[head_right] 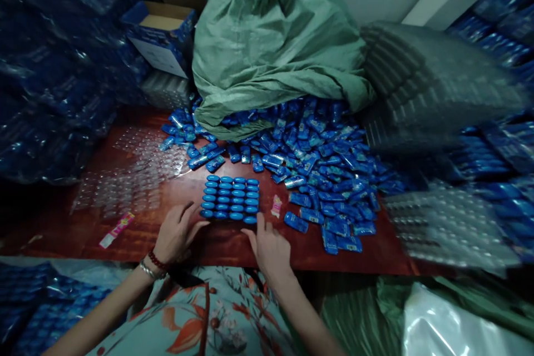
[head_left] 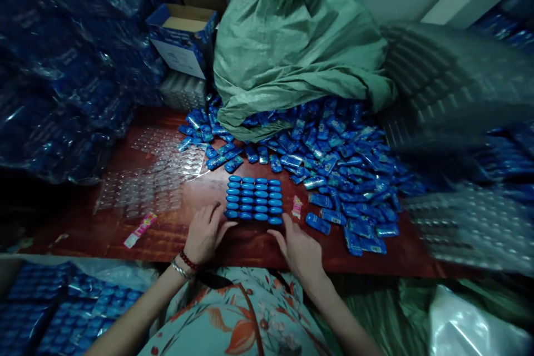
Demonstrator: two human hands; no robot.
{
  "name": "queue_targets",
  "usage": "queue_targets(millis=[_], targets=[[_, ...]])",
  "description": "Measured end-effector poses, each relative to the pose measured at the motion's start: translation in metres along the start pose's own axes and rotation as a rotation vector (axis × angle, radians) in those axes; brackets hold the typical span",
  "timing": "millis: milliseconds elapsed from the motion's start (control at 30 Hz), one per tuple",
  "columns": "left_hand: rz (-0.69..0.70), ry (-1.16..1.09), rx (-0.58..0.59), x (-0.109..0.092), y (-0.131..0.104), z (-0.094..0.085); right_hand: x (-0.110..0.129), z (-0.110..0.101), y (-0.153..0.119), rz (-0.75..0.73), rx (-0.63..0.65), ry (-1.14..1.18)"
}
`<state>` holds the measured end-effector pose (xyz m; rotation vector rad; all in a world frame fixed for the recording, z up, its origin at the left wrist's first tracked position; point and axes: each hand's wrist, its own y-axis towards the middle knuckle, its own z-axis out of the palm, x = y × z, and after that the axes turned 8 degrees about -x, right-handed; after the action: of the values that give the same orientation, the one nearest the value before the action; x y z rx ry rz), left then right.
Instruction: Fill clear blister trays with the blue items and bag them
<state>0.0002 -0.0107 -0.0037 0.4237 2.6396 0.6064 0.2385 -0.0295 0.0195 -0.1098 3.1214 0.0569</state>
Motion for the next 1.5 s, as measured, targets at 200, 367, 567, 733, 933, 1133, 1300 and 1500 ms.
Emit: queue_targets(millis=[200,367,567,733,933,1133,1300,1500], targets=[[-0.174,-0.007,0.097,-0.024,0.044,0.019,0.010,0.003,0.038,-0.018,-0.449,0.298],[-0.283,-0.092,0.234,-0.026,0.058,0.045,0.029,0.037,0.077,-0.140,-0.300,0.341],[-0.398,-0.464,0.031,-0.003,0.045,0.046,0.022,0.052,0.078,-0.196,-0.315,0.462],[-0.728,-0.588,-0.088,0.027,0.012,0.019,0.036,0.034,0.047,-0.113,-0.266,0.506],[-0.877,-0.783,0.111,0.012,-0.025,0.005,0.029,0.034,0.023,0.159,-0.107,0.851],[-0.810,-0.864,0.041,0.000,0.000,0.033,0.025,0.065,0.015,0.314,0.006,1.204],[-0.692,-0.860,0.113,0.003,0.017,0.044,0.036,0.065,-0.010,0.324,-0.017,1.172],[-0.907,-0.887,0.225,-0.004,-0.007,0.037,-0.021,0.034,0.013,0.310,-0.286,1.069]])
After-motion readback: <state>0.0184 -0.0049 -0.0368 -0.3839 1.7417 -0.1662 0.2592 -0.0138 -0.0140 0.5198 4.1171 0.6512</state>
